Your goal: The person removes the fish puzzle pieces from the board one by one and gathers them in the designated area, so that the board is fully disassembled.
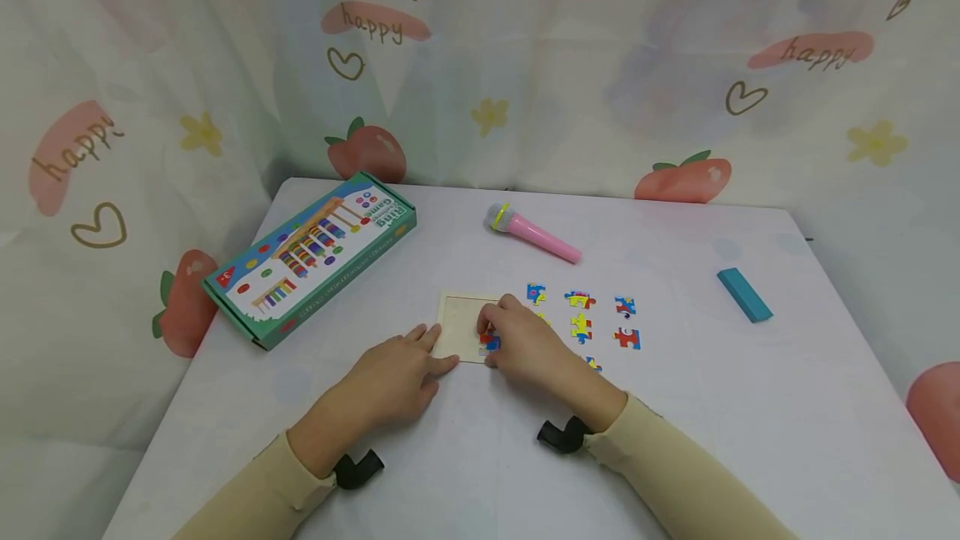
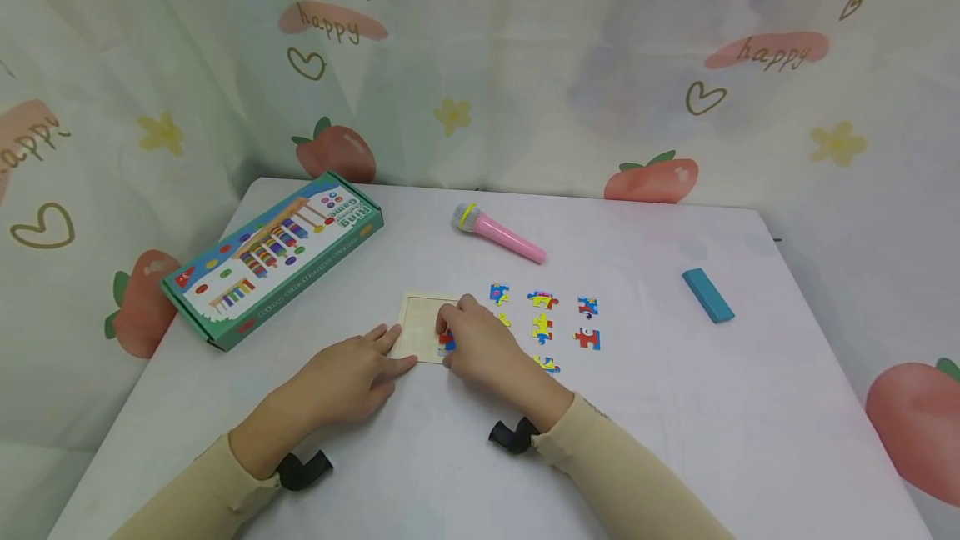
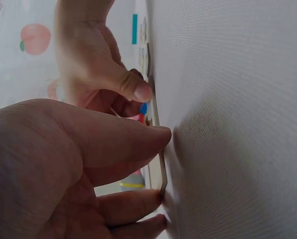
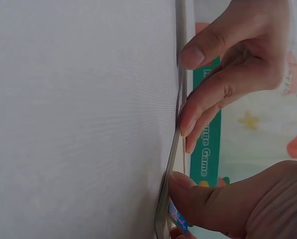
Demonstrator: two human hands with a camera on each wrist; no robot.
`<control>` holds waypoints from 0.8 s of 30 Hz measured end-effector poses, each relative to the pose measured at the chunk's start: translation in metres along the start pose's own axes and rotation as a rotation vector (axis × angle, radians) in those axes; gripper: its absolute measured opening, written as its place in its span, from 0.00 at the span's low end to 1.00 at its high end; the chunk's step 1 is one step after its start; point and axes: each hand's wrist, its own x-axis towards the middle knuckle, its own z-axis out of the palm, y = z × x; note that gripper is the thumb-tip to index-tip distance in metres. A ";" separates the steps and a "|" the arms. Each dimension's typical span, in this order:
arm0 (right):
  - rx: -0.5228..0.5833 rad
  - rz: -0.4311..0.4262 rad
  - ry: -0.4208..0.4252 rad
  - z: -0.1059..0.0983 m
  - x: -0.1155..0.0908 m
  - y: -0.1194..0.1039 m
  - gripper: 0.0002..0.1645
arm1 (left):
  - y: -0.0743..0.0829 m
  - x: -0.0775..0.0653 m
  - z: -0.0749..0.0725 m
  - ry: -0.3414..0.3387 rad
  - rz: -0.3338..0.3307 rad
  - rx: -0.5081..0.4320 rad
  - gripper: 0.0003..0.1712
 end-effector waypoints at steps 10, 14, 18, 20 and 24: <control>0.093 -0.012 -0.015 -0.001 0.001 0.004 0.19 | -0.001 0.000 0.001 0.017 0.012 -0.010 0.23; 0.141 -0.043 0.018 -0.002 0.001 0.006 0.16 | -0.001 0.000 0.001 0.020 0.016 -0.010 0.24; 0.215 -0.055 0.036 -0.005 0.001 0.009 0.15 | -0.001 0.000 0.001 0.018 0.013 -0.009 0.24; 0.250 -0.045 0.036 -0.008 0.000 0.011 0.14 | -0.001 0.000 0.001 0.017 0.011 -0.009 0.24; 0.301 -0.007 0.034 -0.017 -0.006 0.015 0.13 | -0.001 0.001 0.001 0.005 -0.003 -0.011 0.24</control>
